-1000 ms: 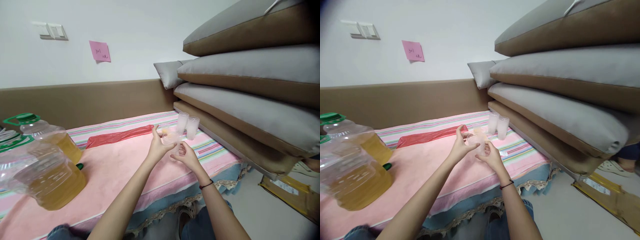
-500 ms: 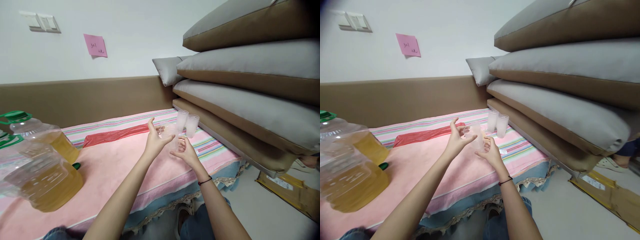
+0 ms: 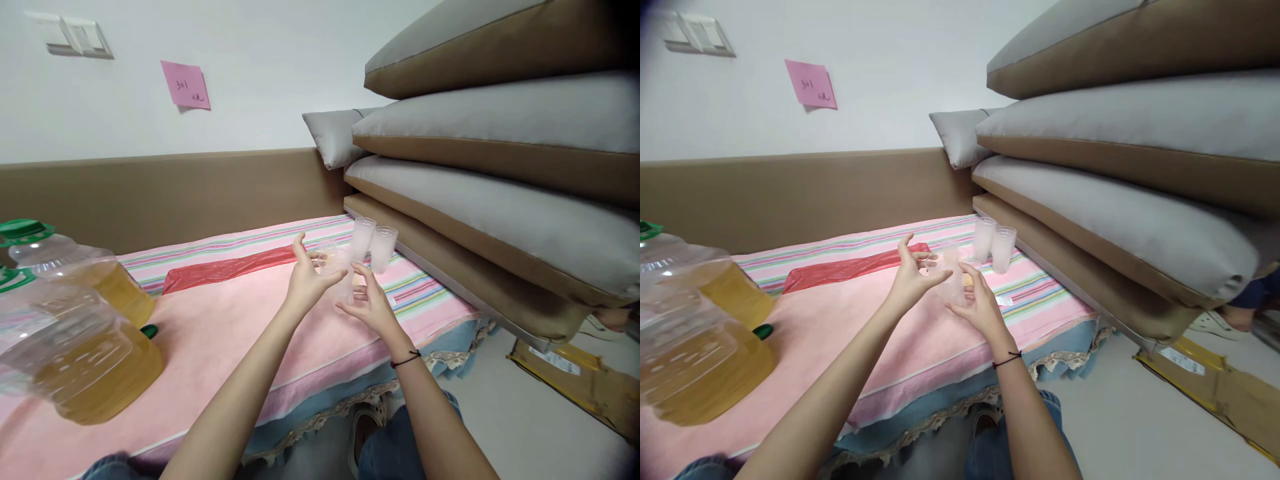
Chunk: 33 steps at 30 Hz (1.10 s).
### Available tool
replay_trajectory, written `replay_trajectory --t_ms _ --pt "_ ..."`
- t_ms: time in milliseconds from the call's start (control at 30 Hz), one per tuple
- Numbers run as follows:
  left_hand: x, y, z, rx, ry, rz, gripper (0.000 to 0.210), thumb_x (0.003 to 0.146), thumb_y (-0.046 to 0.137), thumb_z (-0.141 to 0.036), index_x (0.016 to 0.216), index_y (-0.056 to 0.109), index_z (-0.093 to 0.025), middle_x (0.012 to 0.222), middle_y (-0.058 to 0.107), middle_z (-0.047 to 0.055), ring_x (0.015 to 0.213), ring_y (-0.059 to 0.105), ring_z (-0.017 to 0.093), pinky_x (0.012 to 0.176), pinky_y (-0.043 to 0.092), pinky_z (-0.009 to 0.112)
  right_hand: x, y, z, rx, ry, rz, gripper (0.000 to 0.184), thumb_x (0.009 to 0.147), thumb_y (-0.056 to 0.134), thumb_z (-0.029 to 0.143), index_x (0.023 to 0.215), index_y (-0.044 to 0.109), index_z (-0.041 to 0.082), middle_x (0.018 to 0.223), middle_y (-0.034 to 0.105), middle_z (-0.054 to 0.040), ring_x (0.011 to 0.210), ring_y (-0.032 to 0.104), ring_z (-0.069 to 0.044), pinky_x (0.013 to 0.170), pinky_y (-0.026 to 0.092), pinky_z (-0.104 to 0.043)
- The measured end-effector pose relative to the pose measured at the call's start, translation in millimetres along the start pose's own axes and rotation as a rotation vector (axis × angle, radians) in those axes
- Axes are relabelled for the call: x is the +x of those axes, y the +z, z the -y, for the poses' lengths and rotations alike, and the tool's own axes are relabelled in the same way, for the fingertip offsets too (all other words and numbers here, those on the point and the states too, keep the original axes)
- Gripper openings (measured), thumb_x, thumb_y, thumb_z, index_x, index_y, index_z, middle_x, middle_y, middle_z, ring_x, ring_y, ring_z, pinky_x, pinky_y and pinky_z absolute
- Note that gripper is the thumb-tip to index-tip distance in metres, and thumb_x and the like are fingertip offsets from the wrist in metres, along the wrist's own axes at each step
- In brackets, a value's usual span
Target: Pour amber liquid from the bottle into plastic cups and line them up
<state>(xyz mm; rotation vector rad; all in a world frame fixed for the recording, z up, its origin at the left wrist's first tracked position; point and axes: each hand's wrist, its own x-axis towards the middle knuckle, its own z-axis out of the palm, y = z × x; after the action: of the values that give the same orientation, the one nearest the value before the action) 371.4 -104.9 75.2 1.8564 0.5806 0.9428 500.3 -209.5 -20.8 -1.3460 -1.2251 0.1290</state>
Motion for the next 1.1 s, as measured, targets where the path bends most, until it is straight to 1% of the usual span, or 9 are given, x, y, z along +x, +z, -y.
replay_trajectory --t_ms 100,233,300,433,533,633,700,867,1100 --pt "0 2.7 -1 -0.002 0.034 -0.056 0.104 0.060 0.083 -0.029 0.142 0.018 -0.020 0.101 0.061 0.006 0.106 0.061 0.024 0.095 0.045 0.044 0 1 0 -0.013 -0.026 -0.003 0.075 0.075 0.080 0.036 0.140 0.042 0.031 0.143 0.042 -0.0076 0.099 0.060 -0.022 0.078 0.058 -0.034" --pt "3 3.1 -6 -0.048 0.111 -0.186 0.098 0.062 0.083 -0.031 0.138 0.022 -0.024 0.107 0.062 0.007 0.109 0.061 0.024 0.098 0.044 0.044 0 0 -2 -0.072 -0.093 0.035 0.069 0.079 0.076 0.032 0.140 0.043 0.031 0.144 0.042 -0.0068 0.119 0.052 -0.026 0.085 0.056 -0.036" --pt "5 -1.4 -11 -0.067 0.153 -0.214 0.096 0.062 0.083 -0.032 0.137 0.022 -0.024 0.108 0.063 0.007 0.108 0.062 0.023 0.100 0.043 0.045 1 -2 -6 -0.062 -0.058 0.021 0.078 0.077 0.076 0.033 0.144 0.038 0.030 0.143 0.042 -0.0092 0.121 0.051 -0.028 0.086 0.056 -0.038" --pt "-2 -23.9 -12 -0.053 0.168 -0.212 0.094 0.064 0.081 -0.033 0.136 0.021 -0.026 0.110 0.065 0.007 0.108 0.064 0.022 0.103 0.043 0.047 5 -13 -22 0.019 0.082 -0.119 0.109 0.068 0.080 0.038 0.154 0.015 0.026 0.139 0.043 -0.0157 0.100 0.062 -0.026 0.087 0.056 -0.042" --pt "-21 -48.4 5 0.020 0.082 -0.157 0.096 0.064 0.082 -0.034 0.137 0.020 -0.027 0.110 0.065 0.007 0.108 0.064 0.022 0.103 0.044 0.049 9 -30 -39 0.026 0.133 -0.321 0.121 0.063 0.082 0.042 0.155 0.007 0.022 0.131 0.048 -0.0165 0.102 0.062 -0.028 0.093 0.052 -0.044" --pt "-46 -71.8 37 0.076 -0.042 -0.085 0.097 0.060 0.082 -0.037 0.135 0.021 -0.027 0.112 0.063 0.008 0.095 0.066 0.021 0.090 0.052 0.048 12 -48 -58 -0.003 0.183 -0.484 0.124 0.060 0.080 0.045 0.154 0.005 0.017 0.118 0.056 -0.0144 0.105 0.061 -0.030 0.096 0.050 -0.045" --pt "-63 -84.2 60 0.104 -0.077 -0.064 0.095 0.062 0.081 -0.037 0.135 0.021 -0.028 0.113 0.061 0.008 0.094 0.066 0.020 0.089 0.053 0.047 13 -57 -71 -0.052 0.242 -0.548 0.122 0.060 0.077 0.046 0.154 0.005 0.015 0.113 0.059 -0.0131 0.106 0.060 -0.030 0.095 0.050 -0.043" --pt "-93 -100.0 91 0.134 -0.143 -0.064 0.092 0.064 0.079 -0.038 0.134 0.021 -0.028 0.113 0.062 0.007 0.097 0.067 0.022 0.088 0.054 0.046 11 -65 -95 -0.217 0.342 -0.572 0.119 0.060 0.075 0.044 0.154 0.010 0.011 0.112 0.061 -0.0156 0.106 0.060 -0.030 0.090 0.049 -0.040" --pt "-108 -101.1 96 0.147 -0.152 -0.063 0.090 0.065 0.078 -0.037 0.134 0.021 -0.027 0.115 0.062 0.009 0.105 0.066 0.024 0.098 0.049 0.049 5 -62 -107 -0.296 0.444 -0.517 0.121 0.059 0.077 0.045 0.154 0.011 0.009 0.115 0.061 -0.0162 0.105 0.060 -0.031 0.091 0.047 -0.040"
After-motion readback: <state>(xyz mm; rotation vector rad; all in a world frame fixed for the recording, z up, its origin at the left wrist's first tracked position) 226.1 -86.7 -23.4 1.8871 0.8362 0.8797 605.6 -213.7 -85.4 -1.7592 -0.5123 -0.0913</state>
